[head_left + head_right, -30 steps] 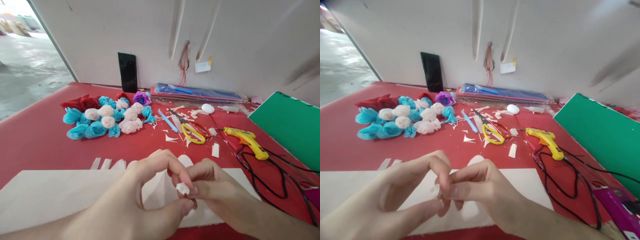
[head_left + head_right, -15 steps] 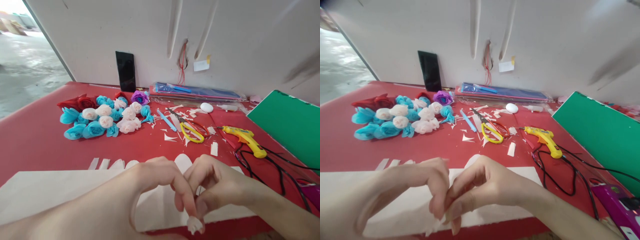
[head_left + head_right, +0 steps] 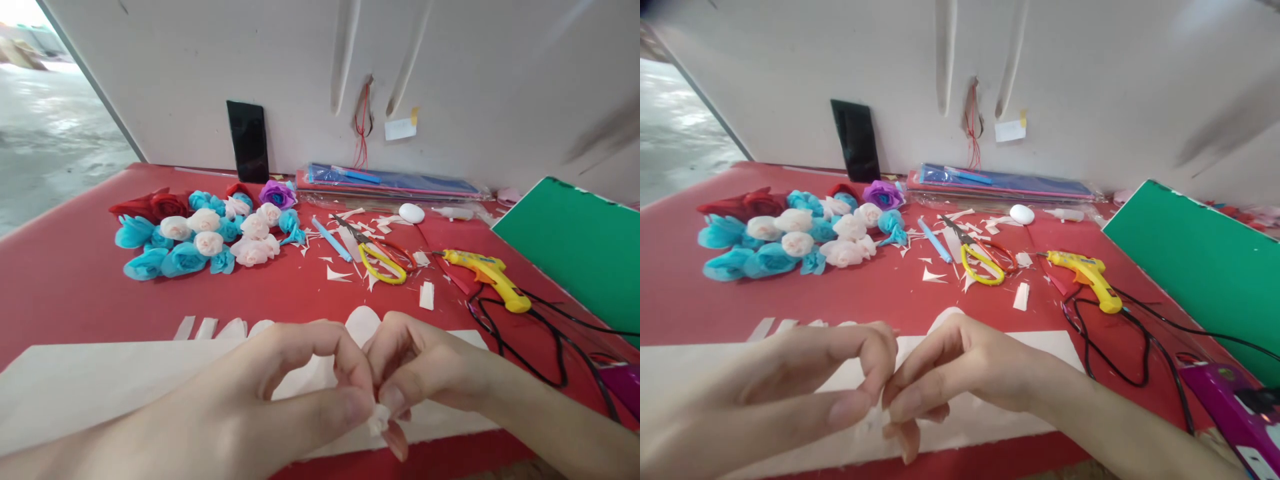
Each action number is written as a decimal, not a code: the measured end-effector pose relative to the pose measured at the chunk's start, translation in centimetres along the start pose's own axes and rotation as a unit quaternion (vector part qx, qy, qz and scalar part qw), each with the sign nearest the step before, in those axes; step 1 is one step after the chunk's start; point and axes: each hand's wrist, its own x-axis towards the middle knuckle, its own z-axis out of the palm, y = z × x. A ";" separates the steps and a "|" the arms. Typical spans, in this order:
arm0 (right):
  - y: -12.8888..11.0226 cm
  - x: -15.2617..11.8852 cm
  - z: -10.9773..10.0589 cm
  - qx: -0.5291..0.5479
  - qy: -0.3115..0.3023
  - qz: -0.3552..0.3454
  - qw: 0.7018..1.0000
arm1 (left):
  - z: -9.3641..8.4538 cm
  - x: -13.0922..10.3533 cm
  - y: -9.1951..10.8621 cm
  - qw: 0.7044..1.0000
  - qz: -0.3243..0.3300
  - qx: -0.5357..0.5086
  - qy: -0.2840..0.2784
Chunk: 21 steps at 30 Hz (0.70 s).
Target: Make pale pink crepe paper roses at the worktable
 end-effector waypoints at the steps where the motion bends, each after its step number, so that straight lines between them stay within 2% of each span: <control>1: 0.1 0.1 0.1 0.005 0.010 -0.005 1.000 | -0.2 0.0 0.0 0.999 -0.027 0.004 -0.026; 2: 0.1 0.2 0.2 0.008 0.020 -0.008 1.000 | -0.4 0.1 0.0 0.997 -0.050 0.002 -0.051; 3: 0.1 0.4 0.3 0.011 0.030 -0.010 0.999 | -0.5 0.2 -0.1 0.997 -0.057 0.000 -0.053; 12: 0.5 0.5 0.6 0.044 0.041 -0.012 0.998 | -0.9 1.0 -0.9 0.995 -0.050 -0.061 -0.060; 17: 1.1 0.6 0.5 0.079 0.024 -0.030 0.996 | -0.5 1.2 -0.1 0.987 -0.028 -0.140 -0.072; 21: 1.1 0.5 0.5 0.083 0.028 -0.045 0.995 | -0.3 1.4 0.4 0.990 -0.006 -0.128 -0.067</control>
